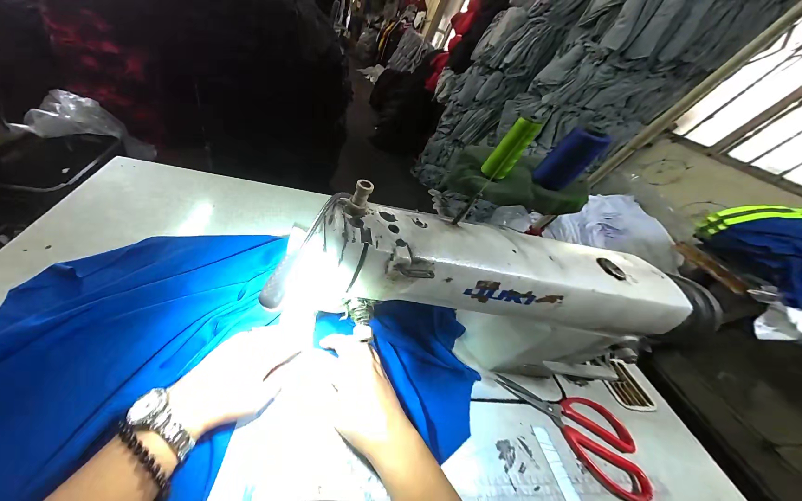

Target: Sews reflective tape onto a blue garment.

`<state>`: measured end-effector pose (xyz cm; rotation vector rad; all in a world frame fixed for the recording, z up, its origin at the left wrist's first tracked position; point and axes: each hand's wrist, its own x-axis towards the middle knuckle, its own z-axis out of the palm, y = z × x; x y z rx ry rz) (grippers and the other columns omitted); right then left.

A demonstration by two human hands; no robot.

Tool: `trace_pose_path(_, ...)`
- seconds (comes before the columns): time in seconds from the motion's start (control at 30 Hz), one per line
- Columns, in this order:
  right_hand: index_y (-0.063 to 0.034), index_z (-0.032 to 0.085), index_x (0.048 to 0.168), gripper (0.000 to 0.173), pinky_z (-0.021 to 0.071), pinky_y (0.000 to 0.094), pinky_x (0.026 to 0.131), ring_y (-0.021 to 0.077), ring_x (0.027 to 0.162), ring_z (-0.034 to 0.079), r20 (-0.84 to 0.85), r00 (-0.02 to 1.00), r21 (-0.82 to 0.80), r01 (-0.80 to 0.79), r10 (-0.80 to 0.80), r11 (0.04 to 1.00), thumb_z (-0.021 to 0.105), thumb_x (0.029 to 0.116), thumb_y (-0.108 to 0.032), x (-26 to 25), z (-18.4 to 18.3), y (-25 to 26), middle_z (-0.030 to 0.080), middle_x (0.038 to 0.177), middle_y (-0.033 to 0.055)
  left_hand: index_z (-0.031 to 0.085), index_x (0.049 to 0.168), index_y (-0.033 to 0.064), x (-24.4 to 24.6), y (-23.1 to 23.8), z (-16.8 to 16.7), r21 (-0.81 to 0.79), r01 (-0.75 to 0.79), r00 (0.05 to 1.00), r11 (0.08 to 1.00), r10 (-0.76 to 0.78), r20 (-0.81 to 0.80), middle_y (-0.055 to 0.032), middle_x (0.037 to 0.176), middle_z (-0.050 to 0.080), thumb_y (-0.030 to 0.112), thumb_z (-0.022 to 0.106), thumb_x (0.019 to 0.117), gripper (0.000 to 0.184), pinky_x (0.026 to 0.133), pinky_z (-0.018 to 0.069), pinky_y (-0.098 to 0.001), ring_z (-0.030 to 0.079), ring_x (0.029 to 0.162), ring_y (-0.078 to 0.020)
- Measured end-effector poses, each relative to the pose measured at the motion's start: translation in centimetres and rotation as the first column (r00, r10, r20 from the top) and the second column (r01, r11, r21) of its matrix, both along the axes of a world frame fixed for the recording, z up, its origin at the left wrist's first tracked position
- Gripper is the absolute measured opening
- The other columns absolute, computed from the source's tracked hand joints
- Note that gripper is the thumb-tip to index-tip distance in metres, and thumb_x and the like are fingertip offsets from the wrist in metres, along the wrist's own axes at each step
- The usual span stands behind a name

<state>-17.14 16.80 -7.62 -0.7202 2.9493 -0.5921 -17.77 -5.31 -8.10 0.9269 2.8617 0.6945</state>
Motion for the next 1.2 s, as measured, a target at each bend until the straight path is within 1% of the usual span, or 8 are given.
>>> trace_pose_path(0.13, -0.0220, 0.067, 0.137, 0.040, 0.0354, 0.0444, 0.119, 0.0264, 0.141, 0.048, 0.113, 0.993, 0.051, 0.033, -0.039, 0.998, 0.050, 0.1013, -0.030, -1.6, 0.6, 0.0, 0.059, 0.146, 0.0060, 0.060, 0.144, 0.0205, -2.6, 0.1, 0.5, -0.006, -0.026, 0.997, 1.000, 0.026, 0.067, -0.0020, 0.148, 0.058, 0.026, 0.038, 0.1050, 0.045, 0.114, 0.0413, -0.0449, 0.052, 0.139, -0.0219)
trace_pose_path(0.27, -0.0133, 0.078, 0.111, 0.027, 0.0551, 0.0431, 0.098, 0.0200, 0.109, 0.070, -0.405, 0.911, -0.226, -0.016, -0.079, 0.974, 0.055, 0.0966, -0.016, 2.0, 1.9, 4.3, 0.076, 0.108, 0.0034, 0.062, 0.141, 0.0200, -2.9, 0.0, 0.4, -0.015, -0.038, 0.998, 0.999, 0.038, 0.056, -0.0065, 0.144, 0.061, 0.028, 0.037, 0.1055, 0.045, 0.111, 0.0439, -0.0476, 0.056, 0.135, -0.0264)
trace_pose_path(0.4, 0.0082, 0.066, 0.106, 0.021, 0.0553, 0.0276, 0.089, 0.0149, 0.099, 0.067, -0.658, 0.652, -0.399, 0.125, -0.378, 0.909, 0.052, 0.1002, -0.006, 2.1, 9.6, 15.7, 0.069, 0.102, 0.0183, 0.062, 0.140, 0.0193, -2.9, 0.1, 0.2, -0.012, -0.049, 0.998, 0.999, 0.050, 0.030, -0.0078, 0.145, 0.060, 0.030, 0.037, 0.1053, 0.044, 0.110, 0.0446, -0.0485, 0.056, 0.135, -0.0284)
trace_pose_path(0.57, 0.0081, 0.051, 0.141, 0.051, 0.0360, 0.0689, 0.108, 0.0535, 0.131, 0.048, -0.391, 0.547, -0.330, 0.667, -0.740, 0.668, 0.044, 0.1087, -0.031, -6.0, 17.2, 28.8, 0.050, 0.139, 0.0381, 0.060, 0.143, 0.0219, -2.7, 0.4, 0.6, -0.048, -0.069, 0.993, 0.996, 0.073, 0.088, -0.0046, 0.147, 0.058, 0.031, 0.038, 0.1052, 0.045, 0.111, 0.0432, -0.0480, 0.055, 0.136, -0.0254)
trace_pose_path(0.73, 0.0058, 0.063, 0.130, 0.040, 0.0353, 0.0739, 0.104, 0.0542, 0.125, 0.055, -0.240, 0.542, -0.223, 0.777, -0.805, 0.589, 0.041, 0.1113, -0.022, -8.2, 15.5, 33.6, 0.061, 0.128, 0.0366, 0.061, 0.142, 0.0211, -2.7, 0.4, -0.1, -0.017, -0.068, 0.997, 0.998, 0.069, 0.019, -0.0049, 0.148, 0.058, 0.032, 0.038, 0.1049, 0.045, 0.111, 0.0447, -0.0480, 0.055, 0.136, -0.0260)
trace_pose_path(0.97, 0.0068, 0.055, 0.139, 0.046, 0.0363, 0.0662, 0.108, 0.0489, 0.130, 0.053, -0.322, 0.499, -0.460, 0.660, -0.805, 0.594, 0.039, 0.1099, -0.024, -6.4, 13.3, 32.7, 0.056, 0.137, 0.0356, 0.061, 0.141, 0.0100, -1.4, 1.6, 4.0, 0.007, -0.140, 0.976, 0.990, 0.137, 0.167, -0.0161, 0.148, 0.056, 0.022, 0.040, 0.1044, 0.044, 0.115, 0.0358, -0.0529, 0.050, 0.140, -0.0359)
trace_pose_path(1.1, 0.0171, 0.052, 0.131, 0.042, 0.0486, 0.0495, 0.103, 0.0474, 0.120, 0.057, -0.663, 0.456, -0.386, 0.471, -0.594, 0.793, 0.048, 0.1030, -0.014, -1.4, 12.5, 25.0, 0.054, 0.131, 0.0409, 0.061, 0.142, 0.0165, -2.8, 0.9, 2.1, -0.027, -0.089, 0.990, 0.996, 0.085, -0.115, -0.0113, 0.146, 0.060, 0.014, 0.037, 0.1022, 0.046, 0.107, 0.0437, -0.0550, 0.056, 0.134, -0.0369)
trace_pose_path(1.2, 0.0083, 0.067, 0.110, 0.024, 0.0561, 0.0416, 0.092, 0.0307, 0.103, 0.069, -0.437, 0.860, -0.286, 0.145, -0.264, 0.947, 0.058, 0.0998, -0.011, 4.0, 7.7, 13.9, 0.070, 0.108, 0.0248, 0.056, 0.147, 0.0175, -3.3, 1.5, 2.6, -0.098, -0.086, 0.996, 0.991, 0.085, -0.013, -0.0096, 0.153, 0.053, 0.020, 0.035, 0.1069, 0.045, 0.114, 0.0369, -0.0557, 0.048, 0.142, -0.0351)
